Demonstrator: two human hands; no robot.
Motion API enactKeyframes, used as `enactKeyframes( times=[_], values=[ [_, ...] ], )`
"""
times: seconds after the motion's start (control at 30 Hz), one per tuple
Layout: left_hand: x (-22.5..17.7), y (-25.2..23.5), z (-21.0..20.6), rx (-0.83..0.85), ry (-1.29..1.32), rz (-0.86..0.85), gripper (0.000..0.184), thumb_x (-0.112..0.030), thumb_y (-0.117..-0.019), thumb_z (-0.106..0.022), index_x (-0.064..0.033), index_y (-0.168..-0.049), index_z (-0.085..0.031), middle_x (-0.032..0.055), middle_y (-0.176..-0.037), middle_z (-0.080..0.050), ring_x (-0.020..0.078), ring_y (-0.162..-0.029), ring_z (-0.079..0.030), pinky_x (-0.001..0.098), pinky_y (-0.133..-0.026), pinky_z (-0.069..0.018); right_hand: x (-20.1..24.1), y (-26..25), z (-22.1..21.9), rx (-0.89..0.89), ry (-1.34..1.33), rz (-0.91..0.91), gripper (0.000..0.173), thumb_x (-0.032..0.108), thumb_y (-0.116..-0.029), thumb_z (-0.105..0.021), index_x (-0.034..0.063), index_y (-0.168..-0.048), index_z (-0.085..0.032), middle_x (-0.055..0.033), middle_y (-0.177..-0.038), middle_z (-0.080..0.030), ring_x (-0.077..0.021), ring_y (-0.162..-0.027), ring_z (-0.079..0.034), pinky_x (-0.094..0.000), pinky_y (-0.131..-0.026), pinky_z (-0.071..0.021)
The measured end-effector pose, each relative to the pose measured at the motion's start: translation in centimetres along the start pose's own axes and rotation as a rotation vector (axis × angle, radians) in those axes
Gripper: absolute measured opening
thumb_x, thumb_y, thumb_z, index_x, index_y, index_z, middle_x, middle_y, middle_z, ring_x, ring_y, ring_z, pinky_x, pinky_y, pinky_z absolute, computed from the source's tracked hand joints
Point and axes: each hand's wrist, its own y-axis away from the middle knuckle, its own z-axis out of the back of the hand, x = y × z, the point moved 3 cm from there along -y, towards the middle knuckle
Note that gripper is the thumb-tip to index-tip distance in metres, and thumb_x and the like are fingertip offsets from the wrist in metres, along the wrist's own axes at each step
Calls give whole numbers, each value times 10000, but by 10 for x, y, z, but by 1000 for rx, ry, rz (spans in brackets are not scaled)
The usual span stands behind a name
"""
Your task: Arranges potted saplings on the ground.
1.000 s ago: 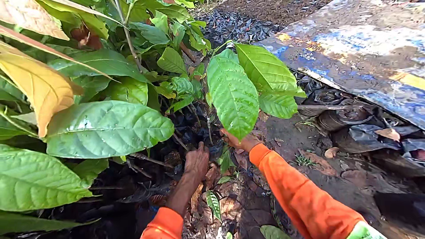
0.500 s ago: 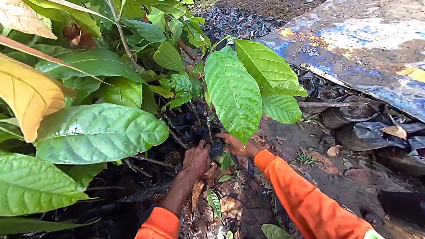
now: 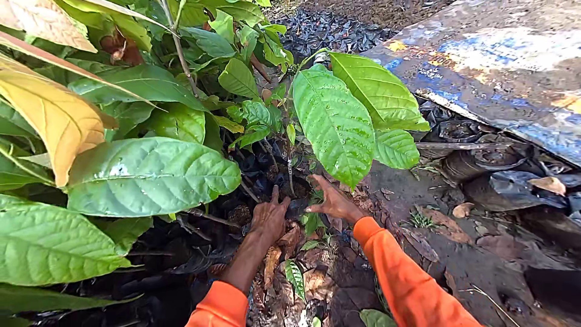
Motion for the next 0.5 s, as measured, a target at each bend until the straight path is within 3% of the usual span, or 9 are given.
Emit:
enactKeyframes(
  times=[0.07, 0.17, 0.27, 0.5],
  values=[
    [-6, -2, 3, 23, -15, 53, 609, -120, -1008, -510, -164, -1596, -357, 171, -1715, -107, 421, -1117, -648, 538, -864, -533, 0, 1, -21, 1, -43, -49, 1278, 296, -710, -944, 112, -1651, -100, -197, -1634, -339, -323, -1447, -447, -477, -1173, -399],
    [-12, -4, 8, 25, -3, 107, 605, -124, -1012, -508, -134, -1596, -348, 192, -1699, -157, 432, -1133, -640, 535, -876, -533, -2, -8, -48, -52, -112, -40, 1397, 259, -653, -973, 94, -1648, -6, -200, -1660, -283, -291, -1487, -400, -431, -1208, -358],
    [-10, -2, 10, 0, 12, 100, 549, -159, -1024, -494, -102, -1562, -399, 178, -1693, -200, 412, -1138, -646, 525, -885, -528, -2, -15, -62, -96, -134, -69, 1390, 236, -640, -973, 69, -1642, -25, -206, -1649, -302, -281, -1485, -401, -408, -1214, -345],
    [-3, 6, 3, -44, 24, 44, 490, -179, -1046, -462, -86, -1527, -450, 139, -1692, -239, 398, -1116, -664, 529, -872, -533, -7, -16, -62, -119, -105, -104, 1302, 323, -641, -967, 7, -1616, -164, -194, -1611, -378, -256, -1478, -403, -377, -1228, -307]
  ],
)
